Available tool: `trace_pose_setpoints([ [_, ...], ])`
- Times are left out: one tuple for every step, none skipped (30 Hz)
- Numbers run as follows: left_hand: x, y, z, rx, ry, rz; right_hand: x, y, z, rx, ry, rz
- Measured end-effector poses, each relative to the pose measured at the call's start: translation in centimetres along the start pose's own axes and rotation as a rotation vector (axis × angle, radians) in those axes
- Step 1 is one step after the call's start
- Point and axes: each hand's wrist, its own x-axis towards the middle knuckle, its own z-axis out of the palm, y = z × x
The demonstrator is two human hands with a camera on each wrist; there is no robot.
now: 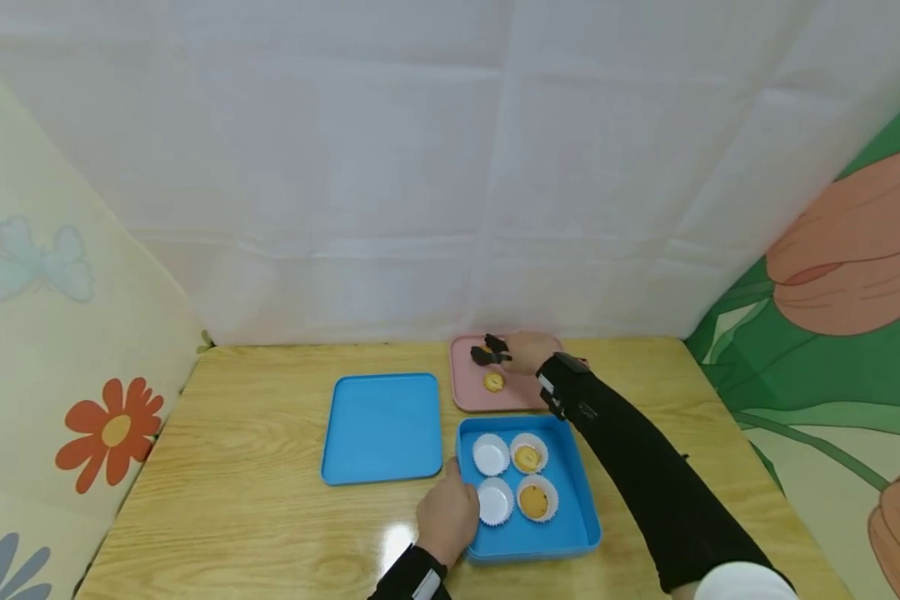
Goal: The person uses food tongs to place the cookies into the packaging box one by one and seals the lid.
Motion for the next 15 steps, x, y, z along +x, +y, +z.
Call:
trace_pose_setpoints([
  [0.0,0.0,0.0,0.001,0.002,0.002,-0.2,-0.1,-0.2,0.002,0.004,0.0],
  [0.0,0.1,0.0,-0.001,-0.001,0.002,-0.3,-0.1,-0.3,0.007,0.008,-0.002],
  [0.0,0.1,0.0,-0.003,-0.004,0.002,-0.5,-0.1,-0.4,0.009,0.015,-0.007],
  [0.0,0.2,0.0,-0.005,-0.011,-0.002,-0.6,-0.1,-0.4,0.012,0.022,-0.009],
  [0.0,0.2,0.0,-0.007,-0.016,-0.004,-0.6,0.0,-0.3,0.017,0.027,-0.012],
  [0.0,0.3,0.0,-0.01,-0.022,-0.007,-0.6,0.1,-0.1,0.018,0.032,-0.013],
  [0.0,0.3,0.0,-0.011,-0.03,-0.012,-0.6,0.2,0.1,0.02,0.038,-0.02],
  [0.0,0.3,0.0,-0.011,-0.036,-0.014,-0.6,0.4,0.3,0.021,0.042,-0.024],
  [0.0,0.3,0.1,-0.009,-0.039,-0.015,-0.7,0.5,0.4,0.019,0.045,-0.025],
  [0.0,0.3,0.1,-0.004,-0.041,-0.014,-0.7,0.5,0.6,0.018,0.049,-0.026],
  [0.0,0.3,0.1,-0.004,-0.041,-0.013,-0.7,0.6,0.7,0.018,0.054,-0.028],
  [0.0,0.3,0.1,0.0,-0.039,-0.011,-0.8,0.7,0.7,0.015,0.055,-0.026],
  [0.0,0.3,0.1,0.001,-0.038,-0.009,-0.9,0.7,0.7,0.02,0.058,-0.023],
  [0.0,0.3,0.1,0.002,-0.034,-0.006,-1.0,0.8,0.7,0.022,0.061,-0.017],
  [0.0,0.3,0.1,0.004,-0.032,-0.004,-1.1,0.8,0.7,0.022,0.064,-0.014],
])
